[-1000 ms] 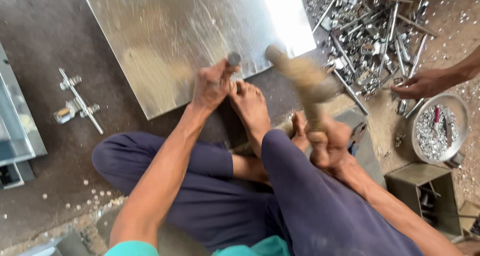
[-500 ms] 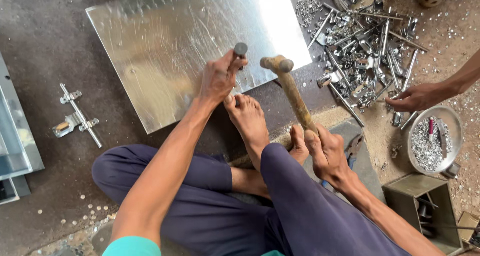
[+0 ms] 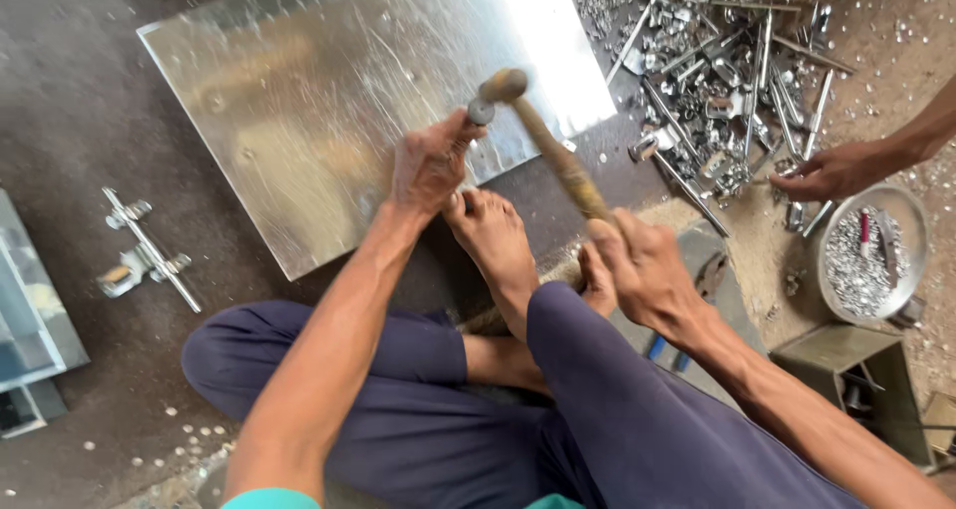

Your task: The person assembles metal boxes by attaching latches and hinges to metal sheets. They use a hammer and punch to secure the hardware, then attach the sheets to box frames. The person stacks completed boxes and continues the process with new sheets.

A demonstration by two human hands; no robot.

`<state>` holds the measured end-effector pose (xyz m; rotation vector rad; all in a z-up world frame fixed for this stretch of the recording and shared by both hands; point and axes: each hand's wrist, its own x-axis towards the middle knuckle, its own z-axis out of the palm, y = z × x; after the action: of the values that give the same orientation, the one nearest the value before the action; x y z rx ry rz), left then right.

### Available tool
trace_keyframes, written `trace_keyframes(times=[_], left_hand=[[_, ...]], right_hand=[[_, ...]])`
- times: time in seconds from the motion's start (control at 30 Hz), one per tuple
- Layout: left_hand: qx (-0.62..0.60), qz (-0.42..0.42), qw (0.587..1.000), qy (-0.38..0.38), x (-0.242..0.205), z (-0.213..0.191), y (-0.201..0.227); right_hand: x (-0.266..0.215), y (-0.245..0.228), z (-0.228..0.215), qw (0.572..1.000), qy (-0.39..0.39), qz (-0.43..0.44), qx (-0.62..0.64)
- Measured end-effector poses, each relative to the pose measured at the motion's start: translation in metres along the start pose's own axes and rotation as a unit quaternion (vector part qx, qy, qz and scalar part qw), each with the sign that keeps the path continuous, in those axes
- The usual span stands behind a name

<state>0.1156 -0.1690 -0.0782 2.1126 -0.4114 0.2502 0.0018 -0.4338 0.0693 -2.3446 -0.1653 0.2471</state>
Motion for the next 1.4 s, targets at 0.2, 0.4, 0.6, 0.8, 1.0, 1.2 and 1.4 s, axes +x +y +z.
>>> trace_keyframes(times=[0.2,0.4,0.6,0.8,1.0,1.2,1.4], left_hand=[[-0.023,0.001,0.999,0.026,-0.016,0.004,-0.008],[-0.269,-0.087,0.954,0.097,0.005,0.006,-0.002],[-0.090,-0.008,0.996,-0.010,-0.007,0.002,0.003],[-0.101,0.017,0.994,-0.026,-0.010,0.002,-0.001],[-0.017,-0.016,0.998,-0.063,-0.019,0.007,-0.005],[-0.080,0.035,0.996,-0.003,-0.005,0.003,0.005],[-0.024,0.084,0.996,0.000,-0.018,-0.004,0.006]], right_hand=[[-0.007,0.015,0.009,0.969,0.124,-0.214,0.005],[-0.018,0.017,0.010,0.997,0.044,0.024,0.066],[-0.039,0.027,0.011,0.997,0.035,0.005,0.067],[-0.041,0.019,0.003,0.998,0.042,0.008,0.055],[-0.033,0.024,-0.001,0.988,0.072,-0.059,0.123],[-0.026,0.040,0.023,0.997,0.051,-0.009,0.053],[-0.041,0.039,0.030,0.993,0.034,-0.084,0.073]])
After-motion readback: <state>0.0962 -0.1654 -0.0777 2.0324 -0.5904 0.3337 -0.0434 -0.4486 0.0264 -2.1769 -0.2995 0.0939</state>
